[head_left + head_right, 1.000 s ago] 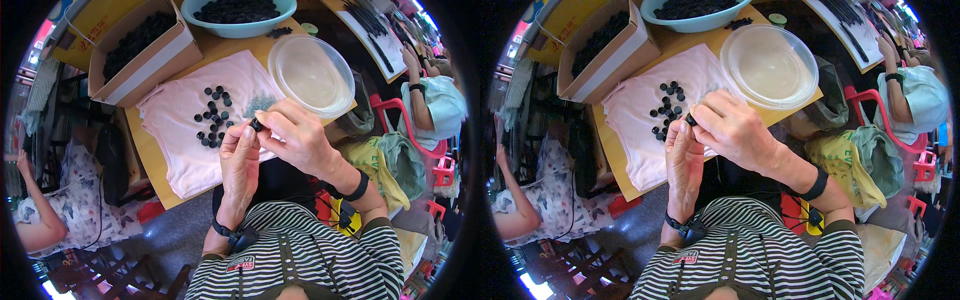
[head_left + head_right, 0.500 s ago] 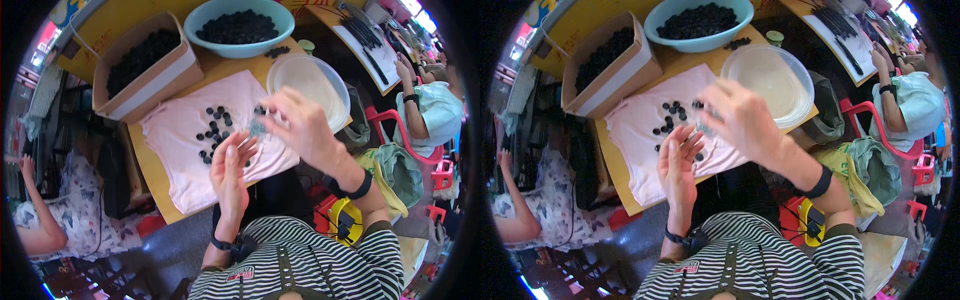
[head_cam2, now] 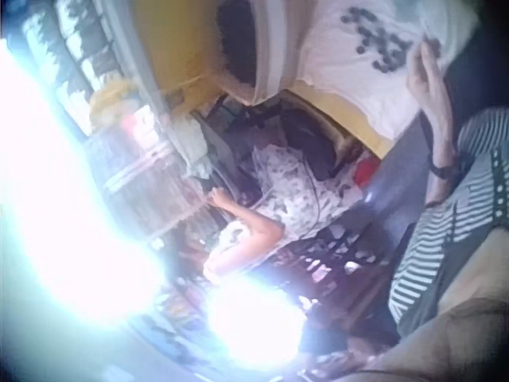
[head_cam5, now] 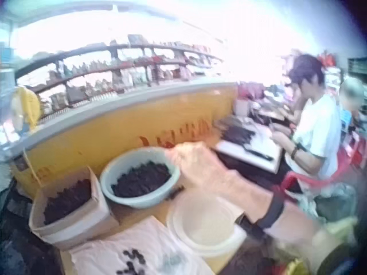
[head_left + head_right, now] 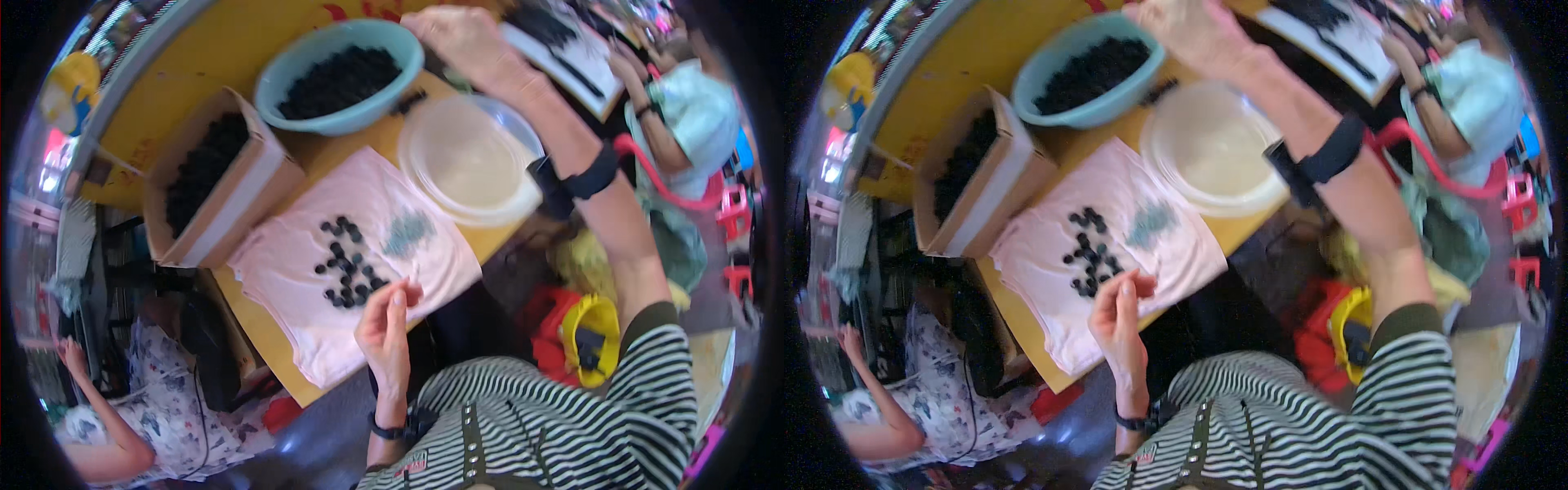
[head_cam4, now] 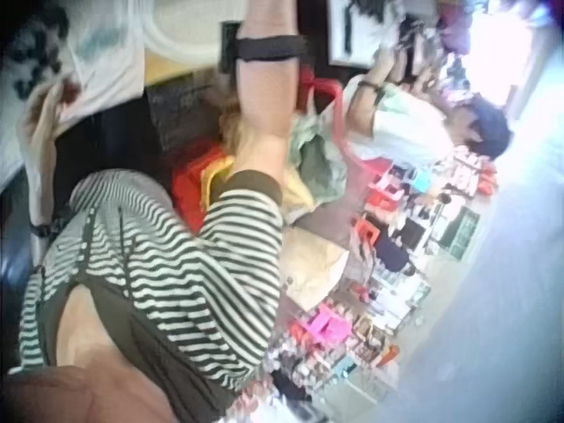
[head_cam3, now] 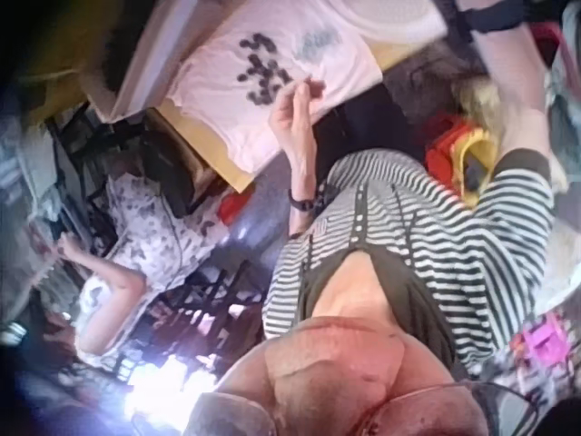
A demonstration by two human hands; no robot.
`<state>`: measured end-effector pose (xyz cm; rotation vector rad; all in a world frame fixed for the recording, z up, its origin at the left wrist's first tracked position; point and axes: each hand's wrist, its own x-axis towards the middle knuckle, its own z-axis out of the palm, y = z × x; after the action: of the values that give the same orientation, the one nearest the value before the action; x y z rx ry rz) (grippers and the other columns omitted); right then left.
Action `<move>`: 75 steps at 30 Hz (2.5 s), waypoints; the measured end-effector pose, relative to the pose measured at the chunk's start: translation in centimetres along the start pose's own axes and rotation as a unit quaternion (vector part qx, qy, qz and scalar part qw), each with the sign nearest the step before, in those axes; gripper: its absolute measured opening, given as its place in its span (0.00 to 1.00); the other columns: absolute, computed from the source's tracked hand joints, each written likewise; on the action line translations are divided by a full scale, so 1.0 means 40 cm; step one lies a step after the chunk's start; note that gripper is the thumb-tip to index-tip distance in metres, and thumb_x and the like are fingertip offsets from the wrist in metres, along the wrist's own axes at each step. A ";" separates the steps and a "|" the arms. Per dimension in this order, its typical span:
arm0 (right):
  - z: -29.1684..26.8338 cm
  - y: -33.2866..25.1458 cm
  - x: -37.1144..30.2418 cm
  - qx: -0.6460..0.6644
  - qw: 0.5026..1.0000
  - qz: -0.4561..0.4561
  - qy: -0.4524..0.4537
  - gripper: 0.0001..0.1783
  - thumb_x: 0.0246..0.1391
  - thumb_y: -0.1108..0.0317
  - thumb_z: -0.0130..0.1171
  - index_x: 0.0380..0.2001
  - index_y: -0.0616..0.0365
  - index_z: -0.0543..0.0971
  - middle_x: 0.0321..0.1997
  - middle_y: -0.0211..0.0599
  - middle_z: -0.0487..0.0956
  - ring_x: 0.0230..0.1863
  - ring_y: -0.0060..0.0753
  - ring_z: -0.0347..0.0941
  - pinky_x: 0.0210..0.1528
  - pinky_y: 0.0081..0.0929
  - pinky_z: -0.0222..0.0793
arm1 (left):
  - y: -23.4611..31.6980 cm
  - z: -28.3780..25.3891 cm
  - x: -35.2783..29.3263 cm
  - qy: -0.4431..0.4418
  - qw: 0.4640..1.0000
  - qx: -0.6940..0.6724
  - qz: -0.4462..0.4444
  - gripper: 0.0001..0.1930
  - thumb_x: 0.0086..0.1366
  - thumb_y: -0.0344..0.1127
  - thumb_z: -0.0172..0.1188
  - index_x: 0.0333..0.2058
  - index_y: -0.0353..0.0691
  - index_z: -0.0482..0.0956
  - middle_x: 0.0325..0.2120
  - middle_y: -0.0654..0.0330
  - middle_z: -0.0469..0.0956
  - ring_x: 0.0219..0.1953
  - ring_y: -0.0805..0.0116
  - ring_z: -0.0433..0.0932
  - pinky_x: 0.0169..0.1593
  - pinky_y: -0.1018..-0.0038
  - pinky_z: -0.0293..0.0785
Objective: Assembling small plastic components by attaching small clear/metallic inserts to black plastic caps.
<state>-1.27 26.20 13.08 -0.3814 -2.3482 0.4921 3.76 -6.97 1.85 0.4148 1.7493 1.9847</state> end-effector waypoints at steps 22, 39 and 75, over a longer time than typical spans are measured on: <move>0.333 0.468 -0.964 -0.011 0.741 0.538 -0.402 0.17 0.49 0.70 0.53 0.42 0.66 0.79 0.46 0.57 0.78 0.48 0.52 0.76 0.47 0.44 0.73 | -0.329 0.354 0.065 -0.329 0.906 0.125 -0.236 0.24 0.65 0.38 0.60 0.56 0.35 0.68 0.51 0.56 0.71 0.53 0.69 0.69 0.55 0.74 0.65; 0.422 0.345 -0.944 0.548 0.609 0.550 -0.161 0.18 0.51 0.65 0.56 0.46 0.59 0.75 0.41 0.35 0.76 0.40 0.31 0.72 0.40 0.32 0.70 | -0.609 0.354 0.155 -0.079 0.943 0.037 -0.320 0.37 0.60 0.49 0.63 0.62 0.40 0.59 0.57 0.51 0.65 0.59 0.58 0.64 0.59 0.55 0.61; -0.211 0.051 -0.872 0.157 0.857 0.306 -0.383 0.12 0.52 0.63 0.62 0.38 0.57 0.78 0.37 0.34 0.78 0.41 0.25 0.72 0.44 0.28 0.69 | -0.028 0.337 -0.077 -0.327 0.939 -0.102 0.035 0.15 0.64 0.24 0.51 0.50 0.30 0.75 0.34 0.61 0.70 0.38 0.74 0.71 0.44 0.82 0.65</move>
<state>29.71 16.11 -2.14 -0.9178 -2.7722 1.5532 13.41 2.93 2.96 0.9450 1.1141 1.7615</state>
